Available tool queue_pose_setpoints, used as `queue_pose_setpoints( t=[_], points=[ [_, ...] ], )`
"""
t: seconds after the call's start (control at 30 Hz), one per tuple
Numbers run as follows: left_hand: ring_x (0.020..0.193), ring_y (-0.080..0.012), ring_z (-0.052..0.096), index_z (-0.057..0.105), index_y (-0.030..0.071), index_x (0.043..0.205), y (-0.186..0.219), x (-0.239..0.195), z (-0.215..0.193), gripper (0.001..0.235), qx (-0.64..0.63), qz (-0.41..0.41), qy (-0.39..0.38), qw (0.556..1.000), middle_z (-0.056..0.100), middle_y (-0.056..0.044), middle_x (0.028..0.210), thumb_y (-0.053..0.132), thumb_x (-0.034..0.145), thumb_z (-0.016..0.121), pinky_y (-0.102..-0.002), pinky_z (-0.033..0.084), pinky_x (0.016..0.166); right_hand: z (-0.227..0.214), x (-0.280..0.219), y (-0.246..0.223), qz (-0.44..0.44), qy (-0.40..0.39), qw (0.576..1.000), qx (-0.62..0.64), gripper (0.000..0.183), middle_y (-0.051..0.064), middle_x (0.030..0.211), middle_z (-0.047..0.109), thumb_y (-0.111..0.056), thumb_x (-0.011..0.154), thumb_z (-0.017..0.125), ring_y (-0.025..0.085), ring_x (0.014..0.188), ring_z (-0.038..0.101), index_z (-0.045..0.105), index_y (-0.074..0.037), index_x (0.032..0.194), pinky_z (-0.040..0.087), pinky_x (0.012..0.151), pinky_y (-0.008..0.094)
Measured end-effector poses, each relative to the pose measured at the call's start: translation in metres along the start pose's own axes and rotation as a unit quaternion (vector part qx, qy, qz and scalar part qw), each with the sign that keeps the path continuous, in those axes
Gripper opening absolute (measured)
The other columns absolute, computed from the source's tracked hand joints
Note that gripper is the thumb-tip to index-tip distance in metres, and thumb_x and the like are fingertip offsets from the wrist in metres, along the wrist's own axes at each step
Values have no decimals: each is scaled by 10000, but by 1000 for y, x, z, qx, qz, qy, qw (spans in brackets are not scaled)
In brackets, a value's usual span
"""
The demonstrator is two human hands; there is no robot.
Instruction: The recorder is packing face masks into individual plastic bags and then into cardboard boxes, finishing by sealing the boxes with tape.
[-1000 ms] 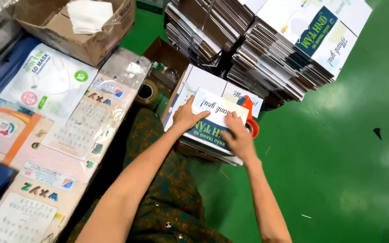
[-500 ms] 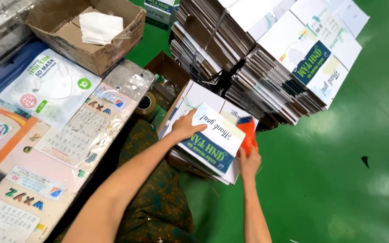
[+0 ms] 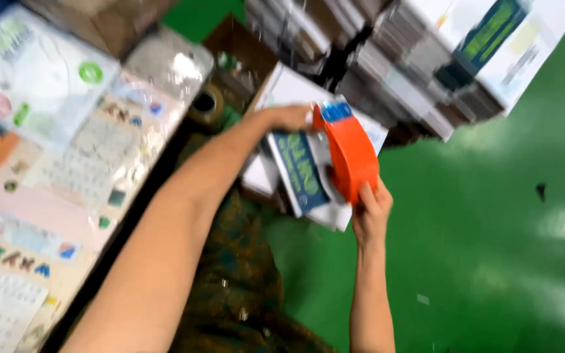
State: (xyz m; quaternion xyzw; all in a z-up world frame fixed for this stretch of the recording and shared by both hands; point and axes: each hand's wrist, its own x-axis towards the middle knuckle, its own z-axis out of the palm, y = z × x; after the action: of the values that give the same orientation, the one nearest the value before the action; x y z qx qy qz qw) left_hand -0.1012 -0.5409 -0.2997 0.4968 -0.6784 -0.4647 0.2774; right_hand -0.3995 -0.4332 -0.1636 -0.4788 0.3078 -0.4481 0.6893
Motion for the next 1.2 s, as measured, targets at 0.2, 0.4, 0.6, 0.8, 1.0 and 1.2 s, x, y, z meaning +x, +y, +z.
queue_pose_setpoints(
  t=[0.2, 0.4, 0.6, 0.8, 1.0, 1.2],
  points=[
    [1136, -233, 679, 666, 72, 1265, -6, 2, -5, 408, -110, -66, 53, 990, 737, -127, 1211, 301, 936, 590, -376, 522, 1013, -14, 3, 27, 20, -24, 999, -31, 586, 152, 1363, 655, -222, 981, 736, 226, 1240, 626, 528, 90, 1431, 457, 1131, 378],
    [1297, -304, 528, 789, 37, 1108, 39, -24, -33, 492, -233, -111, 201, 945, 652, -180, 1299, 485, 993, 621, -486, 405, 1099, -15, 1, 28, 29, -26, 999, -33, 596, 151, 1359, 656, -254, 973, 750, 220, 1247, 625, 536, 87, 1413, 445, 1149, 385],
    [1400, -353, 482, 813, -26, 1043, 26, -7, -37, 592, -249, -187, 111, 944, 656, -196, 1377, 512, 795, 804, -524, 310, 1172, -11, 3, 25, 8, -46, 998, -48, 547, 159, 1363, 655, -208, 988, 714, 224, 1246, 630, 533, 91, 1409, 449, 1134, 379],
    [1223, -299, 660, 748, 64, 1100, 4, 13, -42, 579, -205, -138, 211, 946, 739, -161, 1228, 380, 647, 922, -468, 442, 1163, -9, -11, 13, 36, -3, 995, -90, 507, 147, 1325, 671, -176, 973, 691, 200, 1180, 645, 565, 91, 1386, 474, 1064, 356],
    [1124, -277, 683, 886, 73, 827, 71, -37, -79, 344, 128, -249, 223, 934, 788, -68, 1117, 397, 823, 772, -563, 302, 1159, -17, -21, 11, 58, 23, 985, -160, 471, 141, 1251, 713, -173, 958, 688, 177, 1119, 659, 618, 84, 1345, 482, 1027, 337],
    [1052, -351, 742, 750, -50, 980, -67, 24, -14, 726, 66, -316, 207, 924, 744, -243, 1131, 616, 711, 855, -430, 590, 899, -11, -10, 8, 74, 13, 981, -178, 471, 134, 1234, 730, -185, 948, 688, 167, 1107, 666, 620, 76, 1334, 480, 1017, 323]
  ],
)
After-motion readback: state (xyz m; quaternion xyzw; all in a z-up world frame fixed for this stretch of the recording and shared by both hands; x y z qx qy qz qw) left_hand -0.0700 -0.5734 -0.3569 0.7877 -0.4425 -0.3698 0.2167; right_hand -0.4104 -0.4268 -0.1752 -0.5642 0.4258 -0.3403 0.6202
